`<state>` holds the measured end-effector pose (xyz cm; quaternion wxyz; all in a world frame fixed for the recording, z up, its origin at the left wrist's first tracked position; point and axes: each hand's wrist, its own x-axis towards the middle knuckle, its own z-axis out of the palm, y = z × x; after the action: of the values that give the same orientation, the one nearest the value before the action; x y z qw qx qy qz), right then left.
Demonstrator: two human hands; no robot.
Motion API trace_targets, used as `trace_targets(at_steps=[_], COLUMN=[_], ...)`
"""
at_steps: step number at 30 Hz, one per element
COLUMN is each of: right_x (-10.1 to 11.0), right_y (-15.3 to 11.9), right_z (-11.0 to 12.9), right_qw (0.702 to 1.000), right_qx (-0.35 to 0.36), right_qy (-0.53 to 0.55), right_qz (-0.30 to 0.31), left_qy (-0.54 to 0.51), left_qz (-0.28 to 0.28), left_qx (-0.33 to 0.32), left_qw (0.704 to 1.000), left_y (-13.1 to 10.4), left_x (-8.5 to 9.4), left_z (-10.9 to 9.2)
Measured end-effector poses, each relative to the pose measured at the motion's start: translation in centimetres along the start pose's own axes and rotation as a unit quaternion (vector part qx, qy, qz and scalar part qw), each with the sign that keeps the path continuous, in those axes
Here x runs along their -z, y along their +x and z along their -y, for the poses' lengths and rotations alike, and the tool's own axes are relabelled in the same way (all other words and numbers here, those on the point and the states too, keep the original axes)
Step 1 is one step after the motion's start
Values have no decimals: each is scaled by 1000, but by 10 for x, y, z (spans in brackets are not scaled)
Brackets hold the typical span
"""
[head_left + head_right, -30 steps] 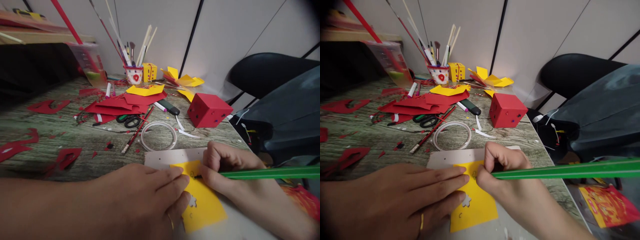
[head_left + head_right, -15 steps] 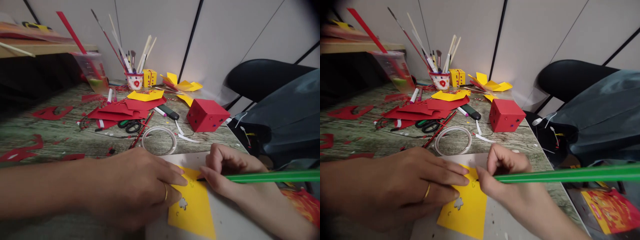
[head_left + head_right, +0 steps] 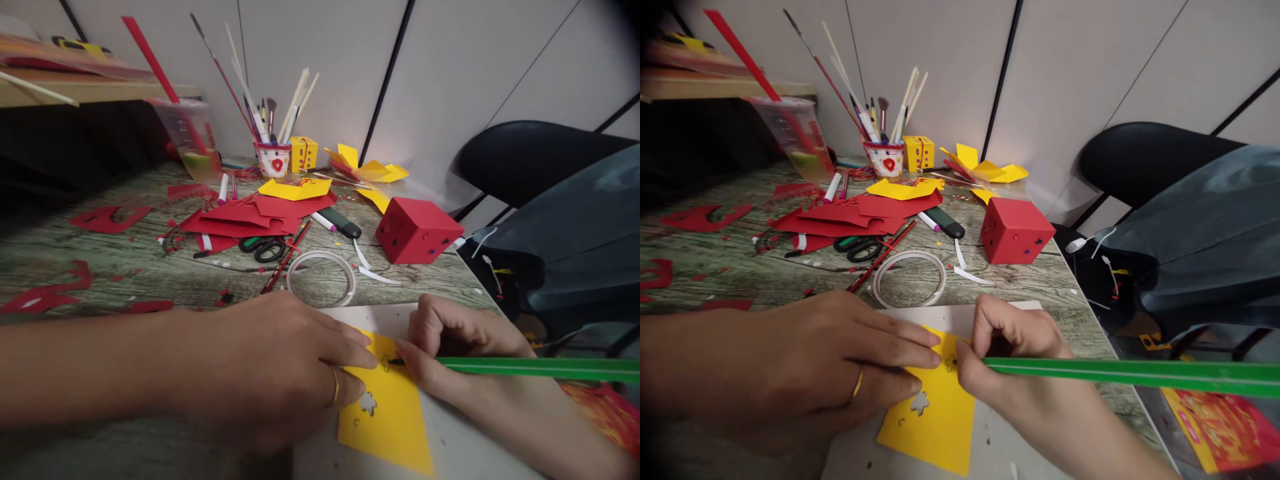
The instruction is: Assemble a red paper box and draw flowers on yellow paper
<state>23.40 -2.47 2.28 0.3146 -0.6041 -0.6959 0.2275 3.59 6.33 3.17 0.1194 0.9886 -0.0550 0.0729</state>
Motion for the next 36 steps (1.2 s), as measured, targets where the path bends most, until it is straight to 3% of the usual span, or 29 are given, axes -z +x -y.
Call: trace_targets(at_steps=[20, 36], right_x=[0, 0], right_y=[1, -2], right_z=[2, 2], right_qw=[999, 1000], right_qx=[11, 5], right_qy=[-34, -25], right_qz=[-12, -1], left_qy=[24, 25], left_qz=[-52, -50], left_qx=[-14, -3], left_qw=[998, 998], left_y=[-4, -5], left_x=[-4, -5], left_z=[1, 2])
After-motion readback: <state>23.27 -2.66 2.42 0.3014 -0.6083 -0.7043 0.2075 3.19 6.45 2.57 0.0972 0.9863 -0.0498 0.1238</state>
